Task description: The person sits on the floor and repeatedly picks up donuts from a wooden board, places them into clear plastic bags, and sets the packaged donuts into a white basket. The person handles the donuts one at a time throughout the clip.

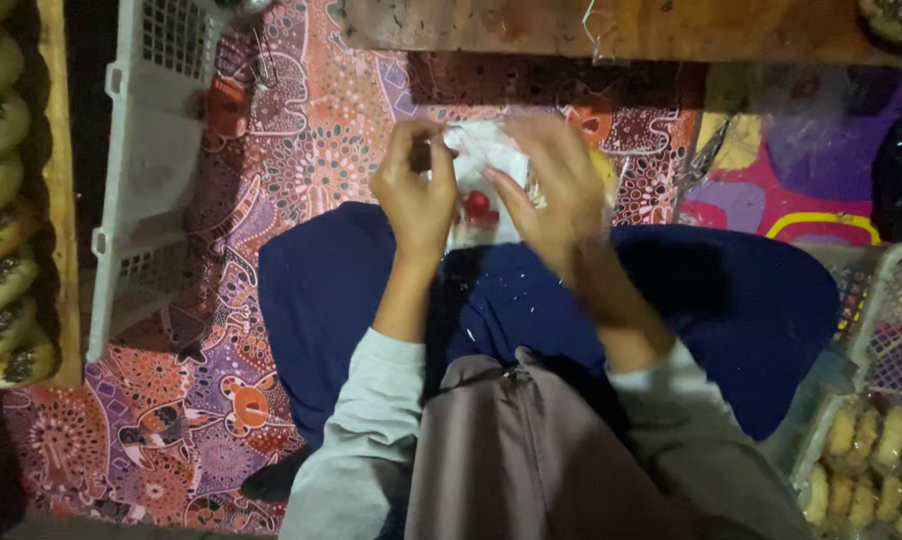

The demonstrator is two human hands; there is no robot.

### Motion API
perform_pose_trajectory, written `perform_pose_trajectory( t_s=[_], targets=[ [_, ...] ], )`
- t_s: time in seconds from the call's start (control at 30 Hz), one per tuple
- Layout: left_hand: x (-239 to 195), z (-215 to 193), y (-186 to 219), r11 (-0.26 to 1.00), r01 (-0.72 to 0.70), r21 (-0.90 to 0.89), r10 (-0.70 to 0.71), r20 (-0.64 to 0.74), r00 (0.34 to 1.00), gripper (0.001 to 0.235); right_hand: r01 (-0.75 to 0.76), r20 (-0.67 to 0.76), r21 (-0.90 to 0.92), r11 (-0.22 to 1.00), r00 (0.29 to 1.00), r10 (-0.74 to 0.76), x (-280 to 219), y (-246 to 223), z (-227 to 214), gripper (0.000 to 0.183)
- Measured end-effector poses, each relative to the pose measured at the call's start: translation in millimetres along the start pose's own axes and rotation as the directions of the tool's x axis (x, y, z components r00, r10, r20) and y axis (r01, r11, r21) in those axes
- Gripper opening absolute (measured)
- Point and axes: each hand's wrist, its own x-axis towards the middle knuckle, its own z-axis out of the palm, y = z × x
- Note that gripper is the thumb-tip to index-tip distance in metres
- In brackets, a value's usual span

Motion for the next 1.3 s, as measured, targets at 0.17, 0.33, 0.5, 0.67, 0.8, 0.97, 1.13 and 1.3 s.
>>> perform_pose_trajectory(
  t_s=[0.17, 0.33, 0.5, 0.67, 0.8, 0.97, 1.13, 1.3],
  targets=[
    [-20, 4, 7, 0.985, -0.005, -0.175, 0.016, 0.06, 0.998, 0.007, -0.068, 0.143, 0.093, 0.993, 0.988, 0.054, 1, -14, -3, 0.031],
    [-8, -8, 23, 0.981, -0.148, -0.123, 0.162, 0.112, 0.98, 0.007, 0.07, -0.05, -0.112, 0.991, 0.996, -0.076, 20, 9, -4, 0.048],
    [7, -14, 23, 0.947, -0.315, -0.072, 0.321, 0.111, 0.941, 0.014, 0.059, 0.407, 0.143, 0.988, 0.906, -0.113, 35, 11, -24, 0.016],
    [11, -4, 20, 0.994, -0.093, 0.054, 0.098, -0.106, 0.99, 0.009, 0.082, 0.009, -0.149, 0.985, 0.997, -0.082, 34, -28, -35, 0.026],
    [-2, 5, 19, 0.962, -0.273, 0.01, 0.273, -0.054, 0.961, 0.011, -0.01, 0.253, -0.092, 0.996, 0.967, 0.033, 26, -27, -21, 0.025],
    [9, 5, 9, 0.824, -0.169, -0.541, 0.249, 0.078, 0.965, 0.022, -0.055, 0.262, 0.155, 0.986, 0.965, 0.013, 40, 10, 12, 0.052],
    [69, 9, -36, 0.133, 0.229, -0.964, -0.188, 0.202, 0.961, 0.034, 0.255, 0.373, 0.149, 0.955, 0.88, -0.293, 87, 23, 29, 0.04],
    [120, -8, -72, 0.072, 0.083, -0.994, -0.19, 0.068, 0.979, 0.021, -0.179, 0.243, -0.01, 0.984, 0.954, 0.176, 203, 109, 44, 0.043]
  ],
)
